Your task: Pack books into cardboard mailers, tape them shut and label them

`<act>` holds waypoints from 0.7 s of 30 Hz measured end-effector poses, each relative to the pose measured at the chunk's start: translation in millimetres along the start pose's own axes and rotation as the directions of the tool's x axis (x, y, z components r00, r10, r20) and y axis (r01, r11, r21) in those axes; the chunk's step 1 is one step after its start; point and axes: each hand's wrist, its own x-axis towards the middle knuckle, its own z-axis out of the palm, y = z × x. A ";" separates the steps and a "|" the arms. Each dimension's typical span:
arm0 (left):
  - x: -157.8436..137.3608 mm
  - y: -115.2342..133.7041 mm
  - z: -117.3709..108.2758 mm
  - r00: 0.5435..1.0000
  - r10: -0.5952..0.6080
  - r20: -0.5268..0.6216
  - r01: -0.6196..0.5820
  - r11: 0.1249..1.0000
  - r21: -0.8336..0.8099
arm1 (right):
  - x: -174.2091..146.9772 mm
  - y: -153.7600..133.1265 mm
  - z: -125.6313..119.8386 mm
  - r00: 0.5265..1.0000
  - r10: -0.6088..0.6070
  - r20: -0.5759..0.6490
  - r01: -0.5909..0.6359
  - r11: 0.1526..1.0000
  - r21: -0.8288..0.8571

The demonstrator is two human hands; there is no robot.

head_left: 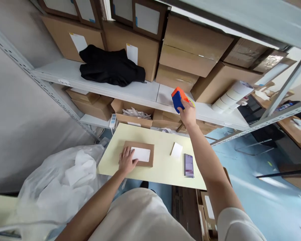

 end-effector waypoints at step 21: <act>-23.8 -38.6 16.1 0.800 -0.599 0.033 0.500 0.636 -0.587 | -265.2 -6.7 126.1 0.739 0.106 0.665 -0.411 0.853 0.321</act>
